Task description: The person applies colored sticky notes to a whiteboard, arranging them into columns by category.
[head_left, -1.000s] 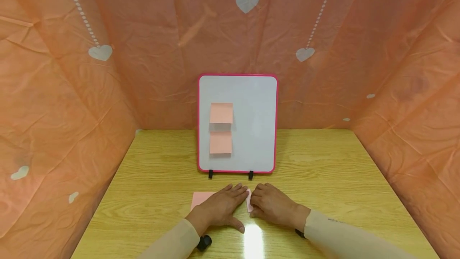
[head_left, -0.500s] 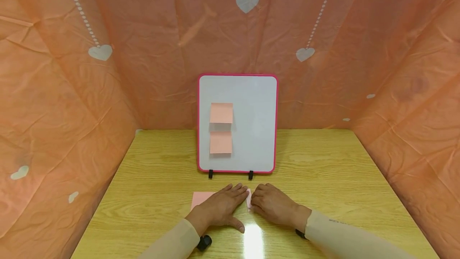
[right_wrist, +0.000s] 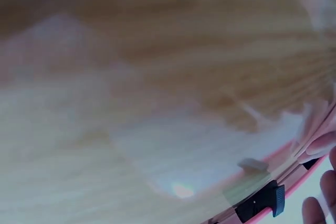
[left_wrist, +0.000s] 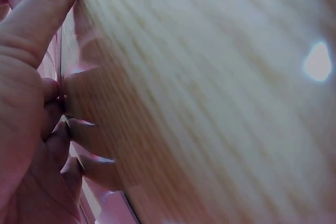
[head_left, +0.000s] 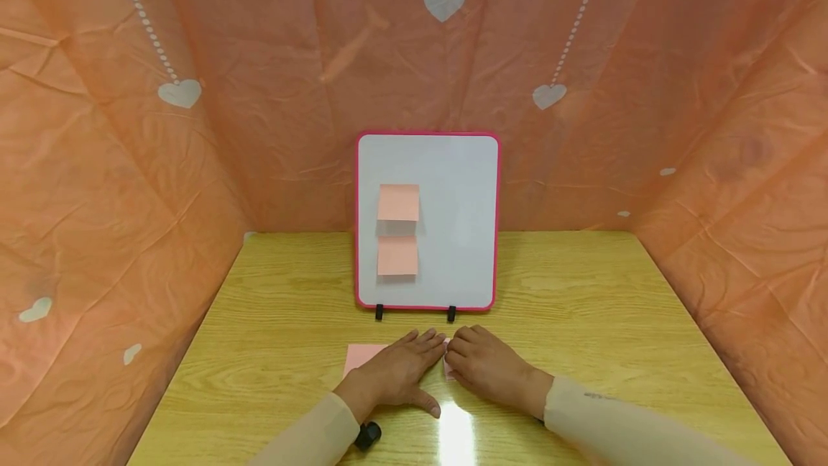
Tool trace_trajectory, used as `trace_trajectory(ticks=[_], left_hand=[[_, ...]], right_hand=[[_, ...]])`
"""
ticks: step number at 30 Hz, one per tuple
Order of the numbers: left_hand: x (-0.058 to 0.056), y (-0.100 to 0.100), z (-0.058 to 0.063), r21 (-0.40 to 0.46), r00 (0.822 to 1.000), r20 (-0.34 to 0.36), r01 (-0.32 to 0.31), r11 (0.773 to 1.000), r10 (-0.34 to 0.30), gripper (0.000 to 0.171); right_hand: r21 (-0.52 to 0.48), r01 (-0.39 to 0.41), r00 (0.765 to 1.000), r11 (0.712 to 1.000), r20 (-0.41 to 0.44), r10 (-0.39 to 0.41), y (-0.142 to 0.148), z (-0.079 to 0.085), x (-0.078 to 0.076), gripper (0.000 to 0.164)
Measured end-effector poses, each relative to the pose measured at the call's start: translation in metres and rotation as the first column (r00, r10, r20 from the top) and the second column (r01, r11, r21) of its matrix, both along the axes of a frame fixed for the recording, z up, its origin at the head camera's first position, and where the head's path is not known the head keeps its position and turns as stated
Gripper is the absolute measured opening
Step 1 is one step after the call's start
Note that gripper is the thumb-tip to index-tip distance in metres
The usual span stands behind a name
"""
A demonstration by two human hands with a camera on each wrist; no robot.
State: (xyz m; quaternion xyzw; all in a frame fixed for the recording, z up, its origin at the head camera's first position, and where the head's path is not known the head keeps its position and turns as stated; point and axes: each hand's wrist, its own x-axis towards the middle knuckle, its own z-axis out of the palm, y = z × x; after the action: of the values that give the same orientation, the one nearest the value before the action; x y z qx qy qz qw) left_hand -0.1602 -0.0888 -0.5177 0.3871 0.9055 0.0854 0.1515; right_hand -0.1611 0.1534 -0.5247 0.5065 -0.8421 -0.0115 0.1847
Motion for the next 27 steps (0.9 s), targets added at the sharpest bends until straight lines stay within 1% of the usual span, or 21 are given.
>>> trace_trajectory(ticks=[3,5,11,16,22,27], left_hand=[[0.000,0.000,0.000,0.003,1.000,0.004,-0.003,1.000,0.003,0.115],[0.000,0.000,0.000,0.006,1.000,0.009,-0.003,1.000,0.003,0.114],[0.000,-0.001,0.001,0.019,1.000,0.025,-0.005,1.000,0.004,0.113],[-0.001,-0.001,0.001,0.023,0.999,0.033,-0.007,1.000,0.006,0.112],[0.000,0.000,0.000,0.023,1.000,0.025,-0.002,1.000,0.002,0.113],[0.000,-0.002,0.001,0.046,0.999,0.034,-0.013,0.999,0.011,0.112]], right_hand=[[0.019,-0.036,0.999,0.999,-0.029,0.036,0.000,0.001,-0.002,0.015],[0.037,-0.039,0.998,0.999,-0.049,0.041,0.000,0.002,-0.003,0.015],[0.085,-0.011,0.995,0.996,-0.094,0.019,0.001,0.005,-0.006,0.024],[0.101,0.003,0.991,0.995,-0.131,0.011,0.001,0.007,-0.009,0.024],[0.082,-0.022,0.986,0.996,-0.162,0.035,0.001,0.006,-0.011,0.019],[0.047,-0.033,0.986,0.998,-0.161,0.040,0.000,0.004,-0.011,0.019]])
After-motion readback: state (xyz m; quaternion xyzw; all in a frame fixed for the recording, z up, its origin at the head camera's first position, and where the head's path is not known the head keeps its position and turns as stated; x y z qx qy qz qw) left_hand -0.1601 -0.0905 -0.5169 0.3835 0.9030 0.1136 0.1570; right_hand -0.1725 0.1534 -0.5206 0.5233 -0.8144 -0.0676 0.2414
